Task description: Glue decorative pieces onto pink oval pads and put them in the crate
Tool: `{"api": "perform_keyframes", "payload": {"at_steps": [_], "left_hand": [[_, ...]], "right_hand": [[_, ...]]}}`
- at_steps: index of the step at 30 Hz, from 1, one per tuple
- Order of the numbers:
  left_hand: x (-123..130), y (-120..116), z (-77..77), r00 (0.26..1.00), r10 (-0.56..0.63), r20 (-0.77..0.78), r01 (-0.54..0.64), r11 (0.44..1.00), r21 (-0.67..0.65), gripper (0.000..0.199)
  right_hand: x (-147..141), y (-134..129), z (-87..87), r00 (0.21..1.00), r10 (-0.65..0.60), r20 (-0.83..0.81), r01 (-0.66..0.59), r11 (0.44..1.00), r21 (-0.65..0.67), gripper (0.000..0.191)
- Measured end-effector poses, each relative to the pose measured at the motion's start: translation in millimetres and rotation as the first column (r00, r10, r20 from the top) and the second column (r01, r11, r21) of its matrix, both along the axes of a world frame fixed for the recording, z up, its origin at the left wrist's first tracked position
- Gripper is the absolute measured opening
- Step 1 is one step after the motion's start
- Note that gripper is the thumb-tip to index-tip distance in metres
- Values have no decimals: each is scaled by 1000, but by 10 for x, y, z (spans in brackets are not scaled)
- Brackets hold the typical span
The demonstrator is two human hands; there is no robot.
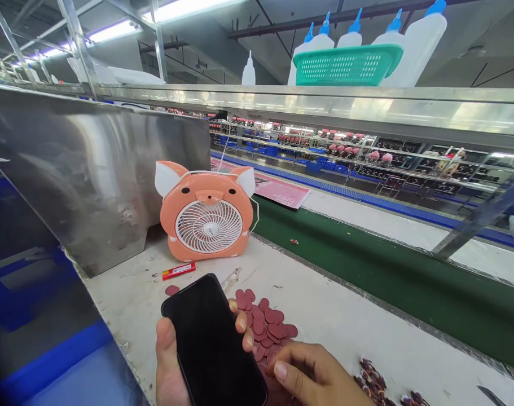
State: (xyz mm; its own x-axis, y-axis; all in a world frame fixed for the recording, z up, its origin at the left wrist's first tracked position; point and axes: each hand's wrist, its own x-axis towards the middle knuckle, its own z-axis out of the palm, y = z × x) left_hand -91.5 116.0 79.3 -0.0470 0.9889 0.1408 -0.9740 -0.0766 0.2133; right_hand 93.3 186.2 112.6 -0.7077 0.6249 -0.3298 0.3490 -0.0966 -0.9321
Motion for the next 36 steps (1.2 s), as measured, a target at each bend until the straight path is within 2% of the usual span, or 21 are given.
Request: {"api": "perform_keyframes", "payload": {"at_steps": [6, 10, 17, 20, 23, 26, 29, 32, 36], "left_hand": [[-68, 42, 271, 993, 79, -90, -71, 993, 92, 75], [-114, 59, 380, 986, 103, -129, -89, 990, 113, 75], [-179, 76, 394, 970, 143, -196, -123, 986, 112, 76], [-198, 74, 409, 971, 145, -190, -127, 986, 103, 70], [-231, 52, 414, 966, 175, -193, -153, 980, 125, 64], [-292, 66, 389, 943, 257, -211, -226, 961, 158, 62], [-329, 128, 378, 938, 280, -205, -265, 959, 97, 61], [-309, 169, 406, 919, 300, -255, -298, 953, 47, 58], [-252, 173, 431, 891, 320, -322, -303, 947, 105, 51]], "right_hand": [[-5, -3, 34, 999, 9, 52, -10, 1000, 18, 48], [-30, -40, 106, 999, -3, 41, 3, 1000, 3, 44], [-46, -61, 150, 1000, 28, -4, -28, 999, -15, 40], [-56, -56, 142, 999, 30, -30, -30, 1000, -9, 38], [-83, -66, 131, 999, -7, -46, 7, 1000, 2, 42], [-123, -58, 126, 998, -43, -47, 42, 999, -27, 52], [-144, -27, 129, 996, -71, -54, 67, 996, -58, 59], [-135, -16, 134, 993, -89, -72, 85, 995, -61, 60], [-99, -31, 131, 991, -80, -108, 74, 995, -59, 54]]}}
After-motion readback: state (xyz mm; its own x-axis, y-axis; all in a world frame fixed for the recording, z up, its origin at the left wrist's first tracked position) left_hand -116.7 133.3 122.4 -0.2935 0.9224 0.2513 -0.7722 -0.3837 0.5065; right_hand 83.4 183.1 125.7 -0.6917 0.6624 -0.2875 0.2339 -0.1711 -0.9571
